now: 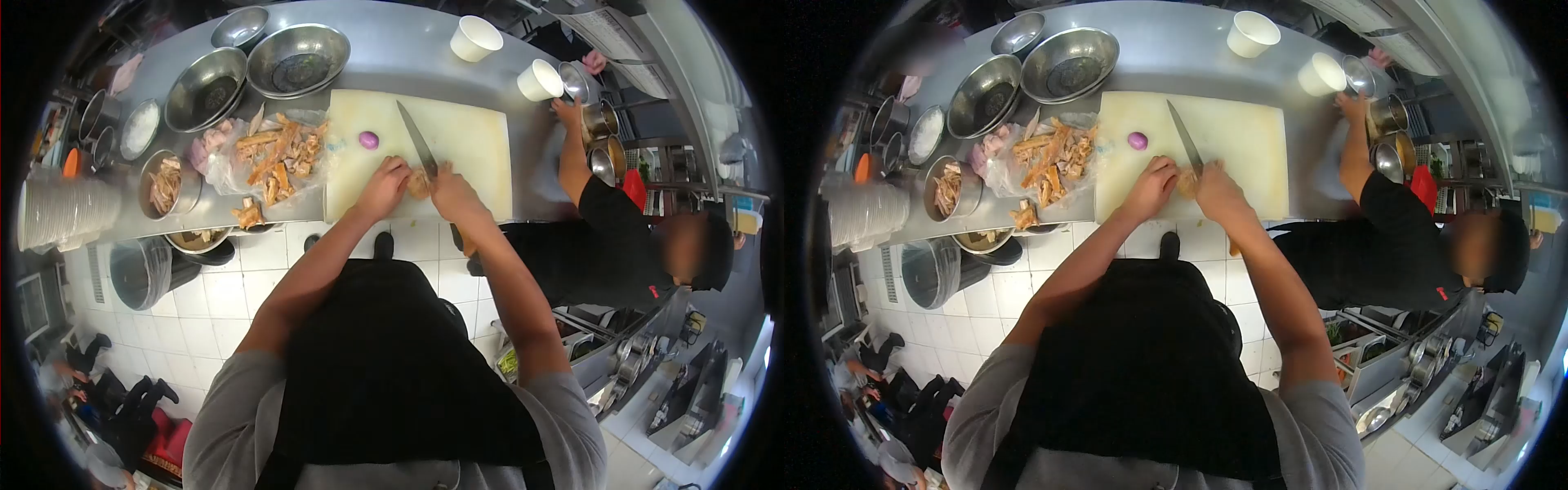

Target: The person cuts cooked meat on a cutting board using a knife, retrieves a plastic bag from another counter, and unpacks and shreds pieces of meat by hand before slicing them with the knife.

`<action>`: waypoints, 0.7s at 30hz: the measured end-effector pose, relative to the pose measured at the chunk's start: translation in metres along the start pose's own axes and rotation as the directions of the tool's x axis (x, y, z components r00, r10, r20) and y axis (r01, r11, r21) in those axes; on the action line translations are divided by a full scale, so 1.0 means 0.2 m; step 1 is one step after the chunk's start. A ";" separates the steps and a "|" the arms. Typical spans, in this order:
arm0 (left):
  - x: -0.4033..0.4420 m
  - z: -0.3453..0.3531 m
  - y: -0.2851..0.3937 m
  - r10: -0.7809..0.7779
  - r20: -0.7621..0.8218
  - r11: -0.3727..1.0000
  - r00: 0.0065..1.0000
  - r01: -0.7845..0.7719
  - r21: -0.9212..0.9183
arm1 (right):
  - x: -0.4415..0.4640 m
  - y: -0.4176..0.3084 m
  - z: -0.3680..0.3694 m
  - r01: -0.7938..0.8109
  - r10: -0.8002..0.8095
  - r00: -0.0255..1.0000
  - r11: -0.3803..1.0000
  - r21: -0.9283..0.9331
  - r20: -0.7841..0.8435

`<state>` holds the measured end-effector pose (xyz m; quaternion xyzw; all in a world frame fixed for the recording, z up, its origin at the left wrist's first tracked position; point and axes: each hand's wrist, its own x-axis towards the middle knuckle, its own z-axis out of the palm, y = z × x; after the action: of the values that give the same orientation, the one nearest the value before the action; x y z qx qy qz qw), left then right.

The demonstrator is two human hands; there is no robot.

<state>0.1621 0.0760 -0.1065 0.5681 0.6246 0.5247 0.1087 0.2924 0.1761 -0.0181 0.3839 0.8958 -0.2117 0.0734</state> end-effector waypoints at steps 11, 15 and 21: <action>0.02 -0.02 0.01 0.024 0.020 0.998 1.000 -0.025 0.055 | 0.01 0.01 0.04 0.013 -0.010 0.999 0.998 0.057 -0.050; -0.01 -0.01 0.00 -0.004 0.049 0.995 0.999 -0.002 0.105 | -0.12 -0.04 0.16 -0.091 0.090 0.996 0.990 0.109 0.013; -0.01 -0.02 -0.02 0.014 0.007 0.999 1.000 -0.015 0.039 | 0.02 -0.04 0.05 -0.002 0.003 1.000 0.997 0.071 -0.010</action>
<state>0.1578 0.0737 -0.1085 0.5764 0.6302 0.5113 0.0957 0.2835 0.1700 -0.0253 0.3884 0.8876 -0.2415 0.0552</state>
